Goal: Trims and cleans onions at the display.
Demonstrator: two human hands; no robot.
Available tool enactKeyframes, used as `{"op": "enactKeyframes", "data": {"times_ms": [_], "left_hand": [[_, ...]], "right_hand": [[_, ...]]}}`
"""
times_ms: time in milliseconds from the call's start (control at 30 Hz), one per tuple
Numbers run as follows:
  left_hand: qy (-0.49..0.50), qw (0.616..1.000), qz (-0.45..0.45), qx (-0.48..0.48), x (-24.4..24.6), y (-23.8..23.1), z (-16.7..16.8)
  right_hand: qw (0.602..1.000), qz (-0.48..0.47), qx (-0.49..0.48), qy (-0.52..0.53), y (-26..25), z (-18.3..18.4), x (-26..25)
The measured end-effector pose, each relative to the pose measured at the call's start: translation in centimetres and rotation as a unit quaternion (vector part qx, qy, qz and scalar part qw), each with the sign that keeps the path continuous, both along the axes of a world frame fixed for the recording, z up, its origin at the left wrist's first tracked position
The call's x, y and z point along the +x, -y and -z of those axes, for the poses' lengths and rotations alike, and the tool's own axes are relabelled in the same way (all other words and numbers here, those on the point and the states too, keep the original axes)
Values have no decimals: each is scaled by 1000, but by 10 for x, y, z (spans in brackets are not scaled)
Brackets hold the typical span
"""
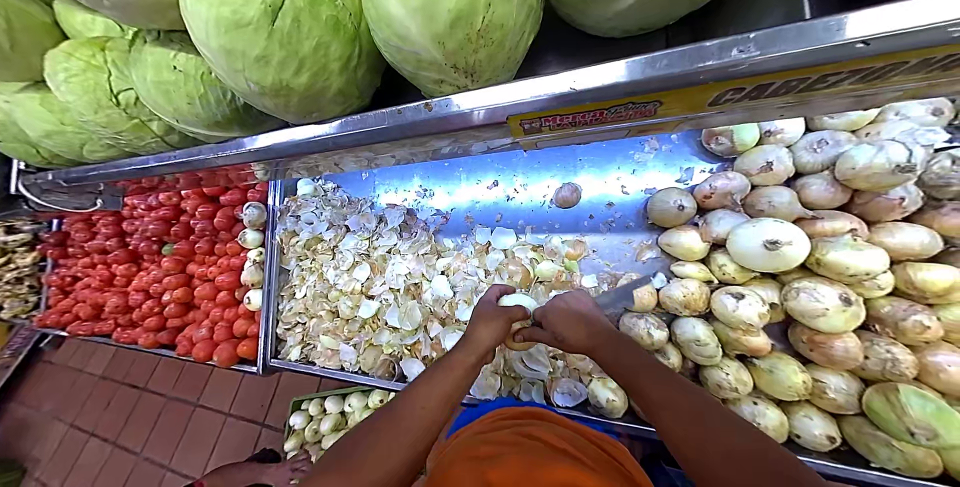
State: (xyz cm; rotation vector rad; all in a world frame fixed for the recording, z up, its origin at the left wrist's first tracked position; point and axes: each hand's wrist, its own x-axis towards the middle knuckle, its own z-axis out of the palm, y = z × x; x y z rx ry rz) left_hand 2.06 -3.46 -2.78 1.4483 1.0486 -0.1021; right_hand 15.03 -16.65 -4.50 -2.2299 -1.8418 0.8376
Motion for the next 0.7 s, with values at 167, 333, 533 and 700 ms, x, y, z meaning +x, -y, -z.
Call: {"op": "enactKeyframes", "data": {"times_ms": [167, 333, 533, 700], "left_hand": [[-12, 998, -14, 58, 10, -1, 12], [-25, 988, -142, 57, 26, -15, 33], [31, 984, -163, -61, 27, -68, -7], [42, 996, -52, -58, 18, -46, -29]], "right_hand": [[996, -64, 62, 25, -4, 13, 18], [994, -96, 44, 17, -1, 10, 17], [995, 21, -80, -50, 15, 9, 3], [990, 128, 25, -49, 23, -15, 16]]}}
